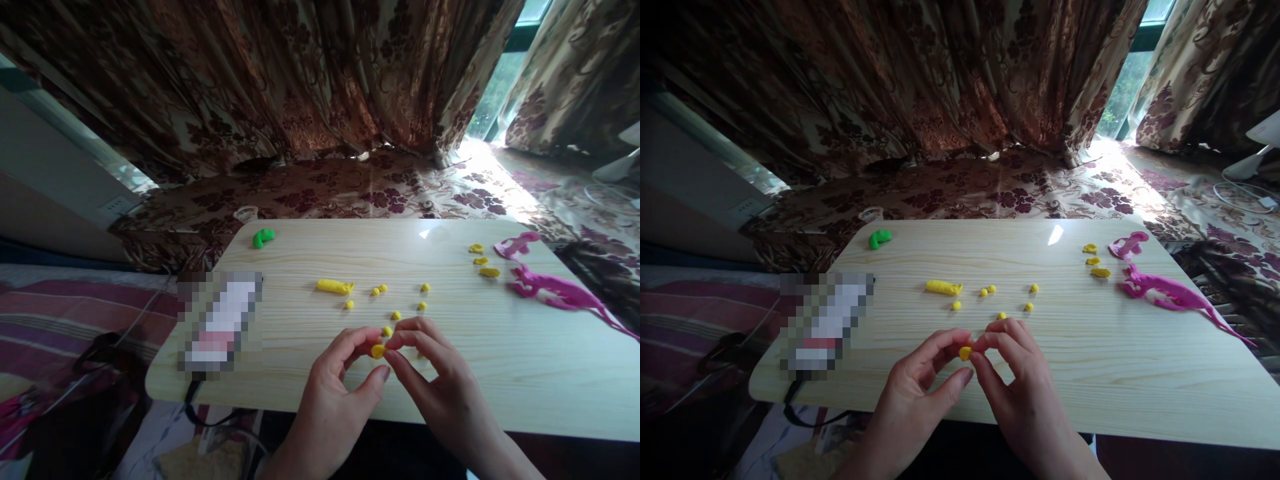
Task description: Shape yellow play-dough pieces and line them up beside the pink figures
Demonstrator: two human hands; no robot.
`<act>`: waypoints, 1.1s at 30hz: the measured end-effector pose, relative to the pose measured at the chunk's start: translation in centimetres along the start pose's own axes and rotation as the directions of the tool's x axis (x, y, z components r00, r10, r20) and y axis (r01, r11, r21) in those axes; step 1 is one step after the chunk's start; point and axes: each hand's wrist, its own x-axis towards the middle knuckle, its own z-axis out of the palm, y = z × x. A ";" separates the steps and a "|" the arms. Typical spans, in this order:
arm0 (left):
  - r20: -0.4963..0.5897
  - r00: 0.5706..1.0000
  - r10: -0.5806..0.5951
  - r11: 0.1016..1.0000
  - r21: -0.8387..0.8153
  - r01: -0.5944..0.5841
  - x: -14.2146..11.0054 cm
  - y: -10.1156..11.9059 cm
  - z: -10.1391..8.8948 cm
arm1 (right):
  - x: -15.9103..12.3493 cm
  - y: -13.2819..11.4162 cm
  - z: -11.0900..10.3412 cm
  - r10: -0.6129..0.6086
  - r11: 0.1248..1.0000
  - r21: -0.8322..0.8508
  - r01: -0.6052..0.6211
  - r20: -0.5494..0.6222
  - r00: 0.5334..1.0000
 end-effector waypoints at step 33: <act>0.043 0.999 0.020 0.993 0.118 -0.025 0.3 0.1 0.0 | 2.0 -0.3 -3.0 -0.209 0.923 -0.261 0.282 0.272 0.939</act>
